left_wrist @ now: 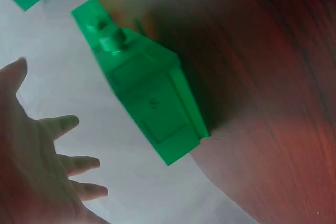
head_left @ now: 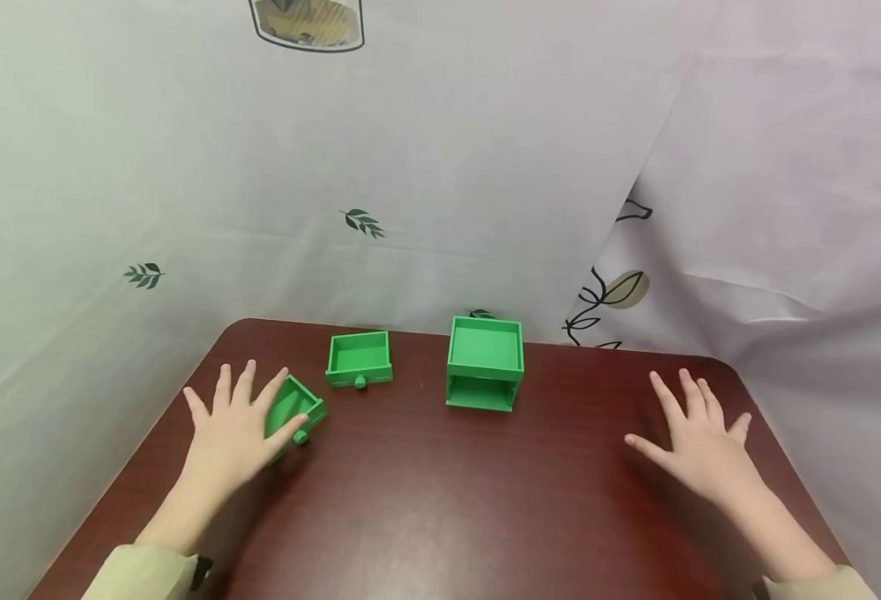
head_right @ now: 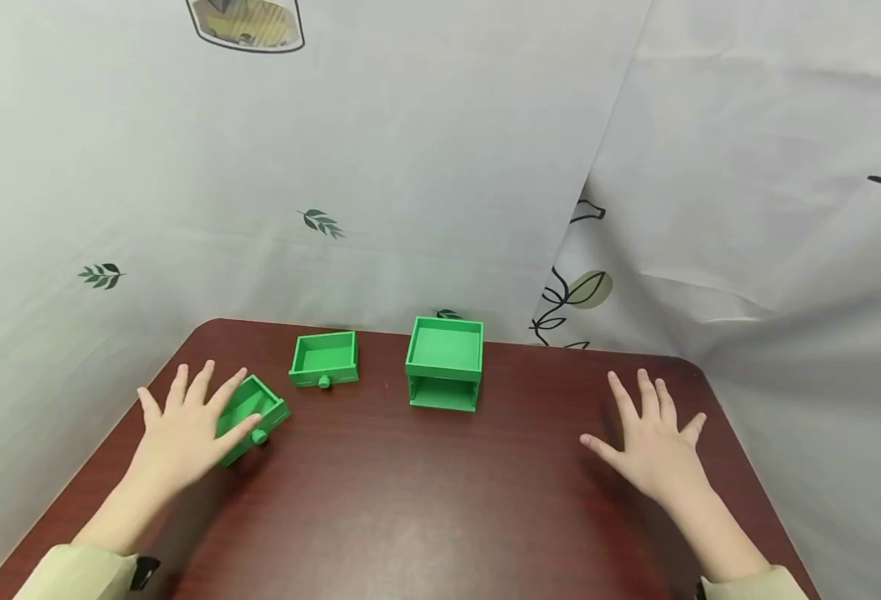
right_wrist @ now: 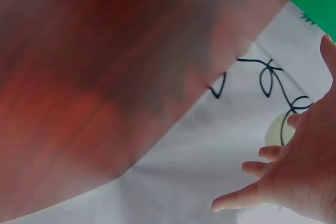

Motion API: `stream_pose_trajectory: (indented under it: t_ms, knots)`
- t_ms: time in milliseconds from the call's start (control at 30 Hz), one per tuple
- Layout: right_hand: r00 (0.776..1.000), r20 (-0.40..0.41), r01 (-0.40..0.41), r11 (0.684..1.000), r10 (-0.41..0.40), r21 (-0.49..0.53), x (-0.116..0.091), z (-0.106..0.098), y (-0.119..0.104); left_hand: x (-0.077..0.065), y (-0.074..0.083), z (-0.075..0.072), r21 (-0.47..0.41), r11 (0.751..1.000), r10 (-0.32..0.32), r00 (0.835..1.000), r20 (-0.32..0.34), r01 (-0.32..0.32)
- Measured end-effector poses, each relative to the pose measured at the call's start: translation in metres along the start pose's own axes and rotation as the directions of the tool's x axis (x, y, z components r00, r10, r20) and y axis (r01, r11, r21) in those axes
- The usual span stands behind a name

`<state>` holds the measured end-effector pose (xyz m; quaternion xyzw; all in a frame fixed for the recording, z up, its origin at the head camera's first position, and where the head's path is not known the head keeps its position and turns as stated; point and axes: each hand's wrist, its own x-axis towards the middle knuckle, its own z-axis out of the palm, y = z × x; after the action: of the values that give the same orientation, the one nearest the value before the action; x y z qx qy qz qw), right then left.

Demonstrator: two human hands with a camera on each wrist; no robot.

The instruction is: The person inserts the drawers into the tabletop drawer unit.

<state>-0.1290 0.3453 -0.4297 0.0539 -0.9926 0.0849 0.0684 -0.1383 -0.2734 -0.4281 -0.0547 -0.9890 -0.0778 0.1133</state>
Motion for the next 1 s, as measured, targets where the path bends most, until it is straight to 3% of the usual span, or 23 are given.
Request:
stream_pose_trajectory:
  t_ms: [100,200,300,433,533,567,633,700,800,833,933,1000]
  knots:
    - [0.997,-0.064,0.051,0.998,-0.049,0.032,0.009,-0.007,-0.006,-0.002,0.002,-0.006,-0.114,0.993,0.009,0.999,-0.046,-0.014]
    - [0.987,-0.128,0.108,0.991,-0.097,0.081,0.018,-0.014,-0.014,-0.009,0.005,-0.013,-0.276,0.961,0.001,0.998,-0.066,-0.019]
    - [0.980,-0.158,0.140,0.983,-0.120,0.119,0.026,-0.020,-0.024,-0.021,0.009,-0.017,-0.422,0.907,-0.023,0.996,-0.084,-0.015]
    - [0.976,-0.167,0.164,0.979,-0.143,0.120,0.037,-0.024,-0.037,-0.039,0.017,-0.014,-0.550,0.835,-0.083,0.988,-0.128,-0.002]
    - [0.970,-0.176,0.191,0.975,-0.170,0.110,0.045,-0.024,-0.047,-0.051,0.024,-0.012,-0.643,0.765,-0.139,0.980,-0.139,0.018]
    - [0.968,-0.177,0.200,0.974,-0.179,0.109,0.047,-0.024,-0.051,-0.054,0.027,-0.011,-0.687,0.727,-0.151,0.980,-0.133,0.019]
    - [0.965,-0.175,0.218,0.970,-0.197,0.109,0.053,-0.023,-0.058,-0.058,0.032,-0.010,-0.794,0.607,-0.162,0.982,-0.101,0.019]
    - [0.962,-0.171,0.231,0.967,-0.211,0.108,0.059,-0.022,-0.065,-0.060,0.036,-0.007,-0.887,0.461,-0.151,0.986,-0.068,0.009]
    - [0.961,-0.156,0.245,0.963,-0.227,0.109,0.067,-0.021,-0.074,-0.061,0.040,-0.002,-0.978,0.208,-0.097,0.995,-0.033,-0.012]
    - [0.961,-0.149,0.249,0.962,-0.232,0.111,0.070,-0.020,-0.077,-0.061,0.041,0.000,-0.990,0.141,-0.076,0.997,-0.024,-0.013]
    - [0.961,-0.136,0.256,0.959,-0.239,0.124,0.078,-0.018,-0.087,-0.061,0.041,0.007,-1.000,-0.016,-0.012,1.000,0.015,0.015]
    - [0.962,-0.127,0.258,0.957,-0.242,0.135,0.083,-0.017,-0.093,-0.060,0.040,0.012,-0.994,-0.092,0.017,0.999,0.049,0.050]
